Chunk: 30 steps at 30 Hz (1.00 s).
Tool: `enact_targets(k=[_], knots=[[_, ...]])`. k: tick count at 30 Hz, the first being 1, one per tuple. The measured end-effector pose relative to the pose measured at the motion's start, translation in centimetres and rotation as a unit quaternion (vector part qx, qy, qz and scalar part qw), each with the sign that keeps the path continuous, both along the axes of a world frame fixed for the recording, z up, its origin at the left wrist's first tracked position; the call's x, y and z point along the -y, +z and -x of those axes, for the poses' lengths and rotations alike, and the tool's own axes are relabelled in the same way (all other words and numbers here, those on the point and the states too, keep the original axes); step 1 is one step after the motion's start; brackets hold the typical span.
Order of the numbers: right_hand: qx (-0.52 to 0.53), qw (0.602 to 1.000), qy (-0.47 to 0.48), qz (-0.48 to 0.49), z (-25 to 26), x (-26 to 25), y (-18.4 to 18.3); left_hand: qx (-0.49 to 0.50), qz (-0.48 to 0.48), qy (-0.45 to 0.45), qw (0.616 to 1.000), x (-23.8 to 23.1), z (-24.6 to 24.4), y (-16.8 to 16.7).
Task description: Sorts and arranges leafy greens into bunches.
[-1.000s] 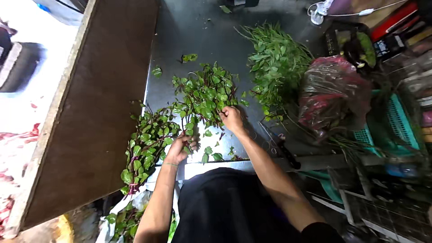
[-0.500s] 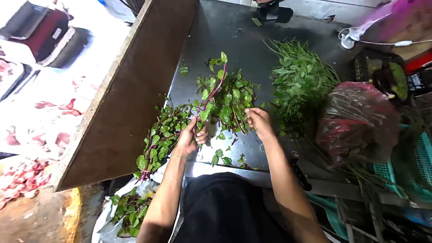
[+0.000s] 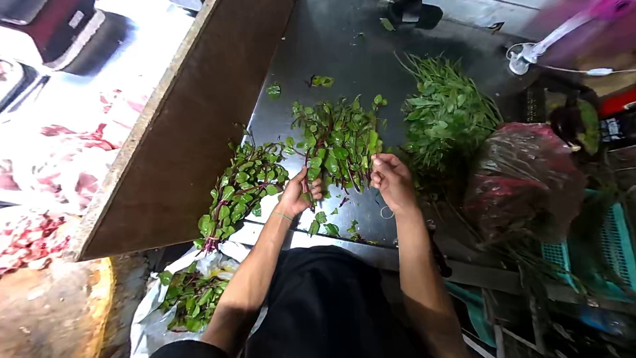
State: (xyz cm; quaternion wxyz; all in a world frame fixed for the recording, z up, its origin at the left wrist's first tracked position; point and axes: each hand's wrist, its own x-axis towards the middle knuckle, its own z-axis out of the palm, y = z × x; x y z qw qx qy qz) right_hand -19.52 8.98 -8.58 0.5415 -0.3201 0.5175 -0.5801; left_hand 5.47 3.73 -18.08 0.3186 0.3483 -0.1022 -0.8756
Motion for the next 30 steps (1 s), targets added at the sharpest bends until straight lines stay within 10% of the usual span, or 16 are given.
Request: enact_targets(k=[14,22,30], knots=[[-0.110,0.993,-0.020,0.033,-7.4,-3.0,2.1,0.038,-0.032,-0.025,0.998,-0.5,0.8,-1.3],[-0.189,0.959,-0.018,0.211,-4.3,-4.9,10.1,0.061,-0.031,-0.004,0.998,-0.7,0.0,-0.9],[-0.318,0.928,0.174,-0.091,-8.6,-4.0,-4.7,0.043,-0.036,-0.025,0.998,-1.1,1.0,-0.2]])
